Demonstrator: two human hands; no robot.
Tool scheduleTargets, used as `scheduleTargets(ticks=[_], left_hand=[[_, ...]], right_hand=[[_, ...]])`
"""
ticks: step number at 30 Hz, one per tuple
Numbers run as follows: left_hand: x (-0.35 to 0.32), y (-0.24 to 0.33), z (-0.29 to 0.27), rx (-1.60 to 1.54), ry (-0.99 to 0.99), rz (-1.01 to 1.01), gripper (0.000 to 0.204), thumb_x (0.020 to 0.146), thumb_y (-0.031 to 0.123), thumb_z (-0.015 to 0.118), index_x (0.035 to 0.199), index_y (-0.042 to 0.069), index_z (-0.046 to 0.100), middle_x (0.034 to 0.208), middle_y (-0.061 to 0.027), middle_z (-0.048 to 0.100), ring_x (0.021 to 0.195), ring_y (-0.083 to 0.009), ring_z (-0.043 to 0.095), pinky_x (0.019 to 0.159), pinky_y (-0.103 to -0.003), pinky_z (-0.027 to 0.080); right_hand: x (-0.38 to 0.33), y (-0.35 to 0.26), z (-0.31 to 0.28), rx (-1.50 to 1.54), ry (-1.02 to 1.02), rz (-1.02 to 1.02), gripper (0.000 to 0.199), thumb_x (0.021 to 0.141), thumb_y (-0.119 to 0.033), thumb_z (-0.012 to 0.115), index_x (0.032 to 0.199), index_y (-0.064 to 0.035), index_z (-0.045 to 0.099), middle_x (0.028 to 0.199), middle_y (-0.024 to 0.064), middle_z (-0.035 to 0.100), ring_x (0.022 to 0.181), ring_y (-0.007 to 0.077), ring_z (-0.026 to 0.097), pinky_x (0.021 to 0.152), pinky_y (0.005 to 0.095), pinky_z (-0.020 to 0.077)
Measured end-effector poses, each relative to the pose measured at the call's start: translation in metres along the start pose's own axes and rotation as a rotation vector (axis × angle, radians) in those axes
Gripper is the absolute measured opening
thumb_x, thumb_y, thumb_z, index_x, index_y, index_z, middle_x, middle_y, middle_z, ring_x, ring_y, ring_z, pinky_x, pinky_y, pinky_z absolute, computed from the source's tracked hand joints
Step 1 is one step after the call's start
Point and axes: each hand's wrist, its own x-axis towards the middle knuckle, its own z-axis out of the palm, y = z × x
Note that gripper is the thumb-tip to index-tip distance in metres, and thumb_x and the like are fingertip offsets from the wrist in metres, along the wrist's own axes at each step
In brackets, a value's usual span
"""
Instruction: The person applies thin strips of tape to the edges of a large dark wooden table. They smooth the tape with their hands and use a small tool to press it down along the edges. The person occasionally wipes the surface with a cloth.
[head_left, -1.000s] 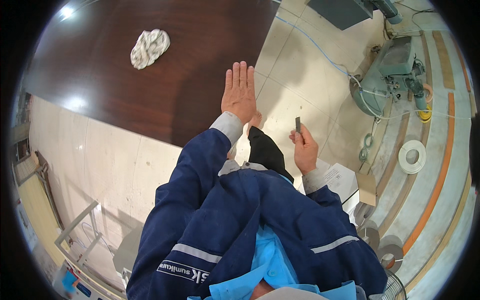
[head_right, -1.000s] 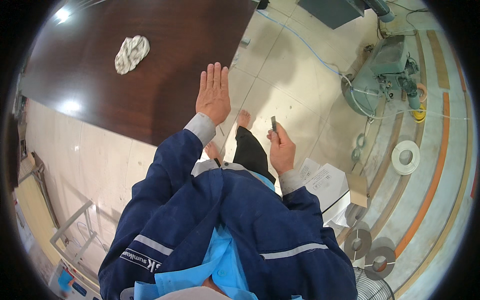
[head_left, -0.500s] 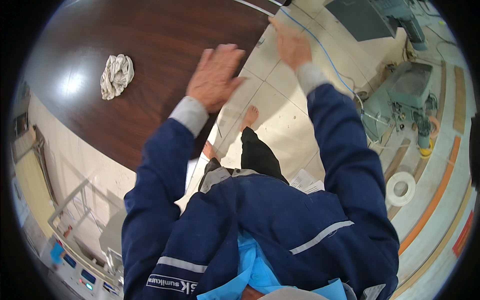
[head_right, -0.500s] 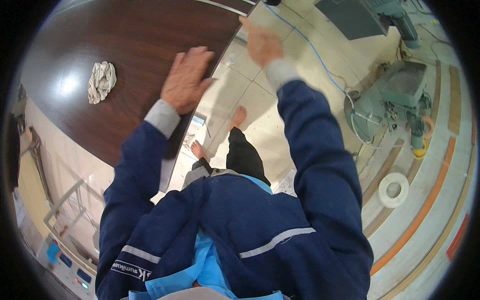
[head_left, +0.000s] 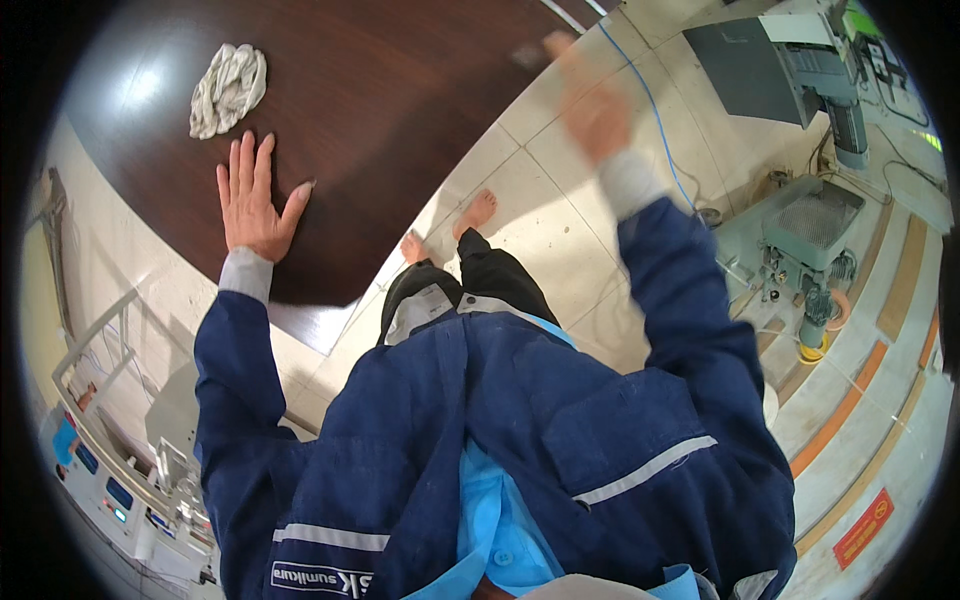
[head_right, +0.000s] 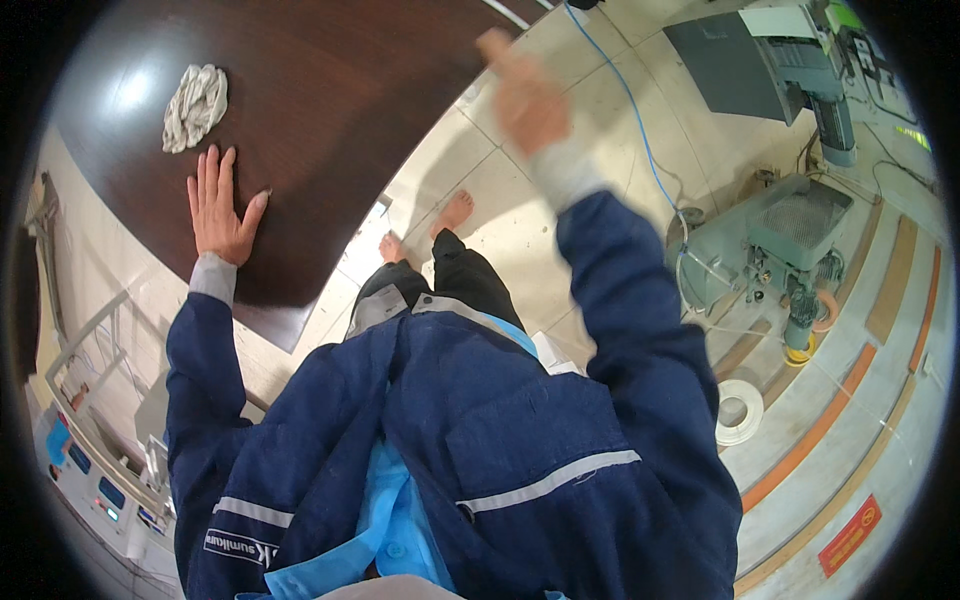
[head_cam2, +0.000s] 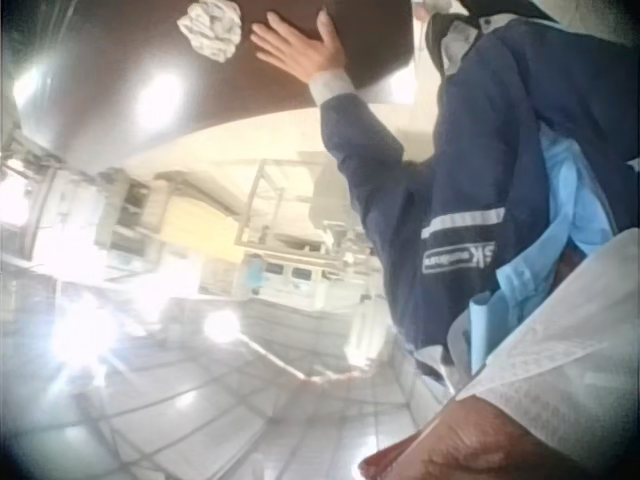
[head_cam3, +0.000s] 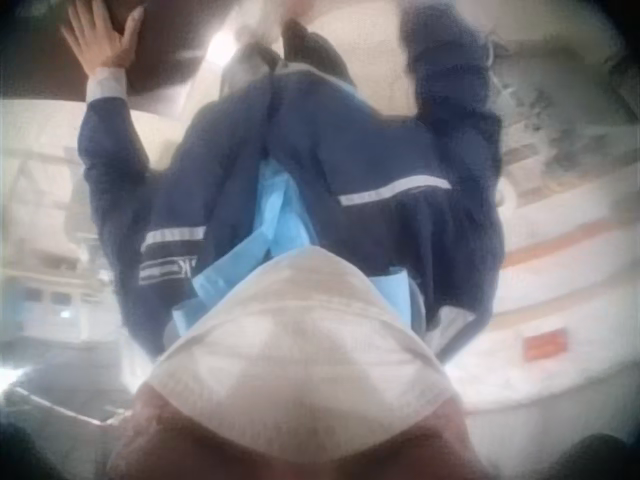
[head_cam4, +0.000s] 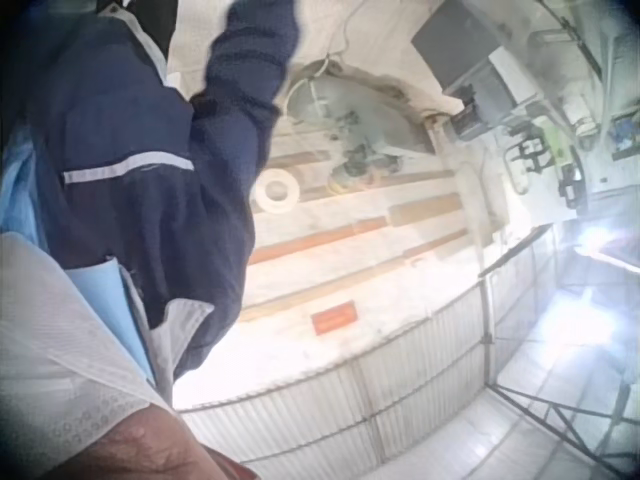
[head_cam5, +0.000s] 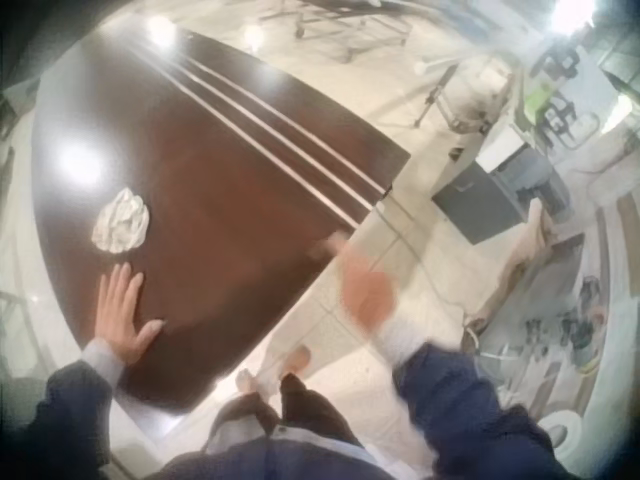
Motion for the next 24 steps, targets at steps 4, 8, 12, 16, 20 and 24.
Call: scheduleTargets(ticks=[4,8,12,16,20,24], left_hand=[[-0.003,0.000,-0.003,-0.007,0.011,-0.022,0.085,0.096,0.067,0.057,0.163,0.018,0.037,0.172,-0.0149,0.029,0.160,-0.0340,0.022,0.130,-0.055,0.013],[-0.002,-0.003,0.002,0.032,0.062,-0.005,0.085,0.096,0.067,0.057,0.163,0.018,0.038,0.171,-0.0152,0.032,0.160,-0.0335,0.024,0.129,-0.055,0.015],[-0.003,-0.006,0.007,-0.004,0.105,-0.004,0.083,0.097,0.067,0.056,0.162,0.019,0.040,0.170,-0.0151,0.034,0.159,-0.0346,0.026,0.129,-0.055,0.016],[-0.007,-0.011,0.018,0.033,0.187,0.022,0.080,0.099,0.069,0.052,0.161,0.020,0.041,0.169,-0.0139,0.036,0.159,-0.0335,0.027,0.130,-0.052,0.017],[-0.006,-0.011,0.025,0.119,0.185,-0.012,0.080,0.099,0.073,0.048,0.161,0.022,0.042,0.168,-0.0123,0.038,0.159,-0.0313,0.028,0.130,-0.051,0.017],[-0.019,0.022,0.005,0.026,0.120,-0.100,0.084,0.101,0.064,0.053,0.158,0.003,0.041,0.165,-0.0265,0.036,0.156,-0.0426,0.028,0.127,-0.059,0.020]], right_hand=[[0.007,-0.017,0.016,-0.033,-0.156,0.070,0.038,0.106,-0.019,0.049,0.142,-0.0219,0.058,0.102,0.0204,0.073,0.095,0.0408,0.072,0.083,0.0526,0.0571],[-0.101,-0.161,0.025,0.334,-0.362,-0.262,0.054,0.086,0.001,0.065,0.137,-0.0136,0.060,0.086,0.0115,0.065,0.086,0.0328,0.069,0.085,0.0494,0.0529],[-0.121,-0.159,0.044,0.375,-0.348,-0.334,0.019,0.088,-0.004,0.066,0.105,-0.0114,0.066,0.090,0.0124,0.069,0.089,0.0344,0.070,0.083,0.0489,0.0542],[-0.056,-0.084,0.036,0.155,-0.026,0.015,0.011,0.102,-0.016,0.057,0.106,-0.0087,0.065,0.077,0.0158,0.066,0.067,0.0364,0.067,0.055,0.0458,0.0529],[-0.111,-0.126,0.069,0.217,-0.126,-0.116,0.021,0.093,-0.021,0.063,0.111,-0.0109,0.066,0.092,0.0127,0.070,0.085,0.0336,0.069,0.071,0.0489,0.0547],[-0.204,-0.203,0.078,0.667,-0.669,-0.512,0.057,0.087,-0.010,0.062,0.144,-0.0198,0.061,0.086,0.0102,0.067,0.091,0.0339,0.067,0.092,0.0599,0.0450]])
